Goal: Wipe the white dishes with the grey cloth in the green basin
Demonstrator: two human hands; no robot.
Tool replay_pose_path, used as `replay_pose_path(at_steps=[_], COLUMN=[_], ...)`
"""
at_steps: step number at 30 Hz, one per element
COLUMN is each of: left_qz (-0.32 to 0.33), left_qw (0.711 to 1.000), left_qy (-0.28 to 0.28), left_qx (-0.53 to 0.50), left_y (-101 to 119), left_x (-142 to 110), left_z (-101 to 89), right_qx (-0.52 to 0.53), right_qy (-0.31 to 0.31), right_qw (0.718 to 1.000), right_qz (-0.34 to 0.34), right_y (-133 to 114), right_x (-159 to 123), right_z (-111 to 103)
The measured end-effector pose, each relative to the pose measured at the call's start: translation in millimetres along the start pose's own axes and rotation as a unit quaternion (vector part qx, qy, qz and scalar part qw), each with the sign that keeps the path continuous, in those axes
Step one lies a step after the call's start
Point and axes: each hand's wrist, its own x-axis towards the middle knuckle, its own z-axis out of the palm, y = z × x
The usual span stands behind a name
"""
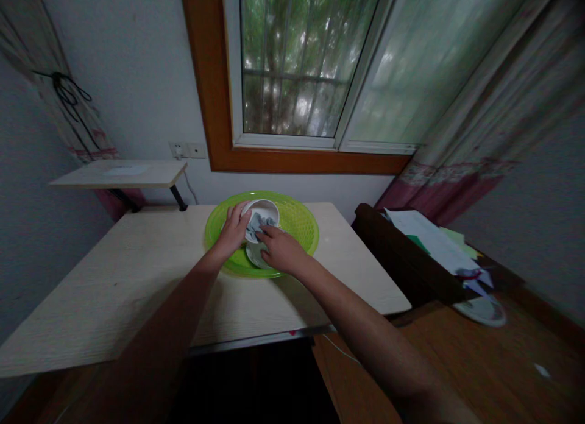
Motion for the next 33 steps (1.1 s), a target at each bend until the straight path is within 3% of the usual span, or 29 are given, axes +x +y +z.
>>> replay_pose_path(at_steps=[4,9,11,14,17,19,24,30,33], left_qz=[0.003,0.001,0.007,0.007,-0.004,-0.011,-0.061,-0.156,-0.157], left_qw=[1.0,1.0,1.0,0.999,0.999,0.998,0.98,0.945,0.941], left_qy=[0.006,0.023,0.022,0.024,0.032,0.037,0.034,0.012,-0.005], left_qx=[-0.001,-0.019,-0.02,-0.023,-0.036,-0.058,-0.186,-0.286,-0.301], left_y=[-0.6,0.7,0.8,0.9,0.6,-0.4,-6.8,-11.5,-7.0], left_x=[-0.1,-0.5,-1.0,-1.5,-0.2,2.3,9.3,7.4,5.6], left_z=[-0.5,-0.4,-0.2,-0.1,0.1,0.8,4.2,1.6,-0.5], right_qx=[0.197,0.453,0.466,0.378,0.212,0.089,-0.104,-0.163,-0.174], right_qy=[-0.01,-0.007,0.001,0.023,0.023,0.029,0.085,0.106,0.122], right_qw=[0.98,0.891,0.885,0.925,0.976,0.995,0.988,0.973,0.963], right_qz=[-0.009,0.018,0.008,-0.025,-0.046,-0.046,-0.076,-0.126,-0.168], right_y=[-1.1,5.6,10.2,18.5,25.7,27.9,26.9,35.8,44.9], right_x=[9.0,12.8,12.7,12.3,10.8,9.1,7.7,8.6,6.1], right_z=[1.8,6.4,11.0,14.2,7.2,-1.8,-19.9,-21.6,-23.1])
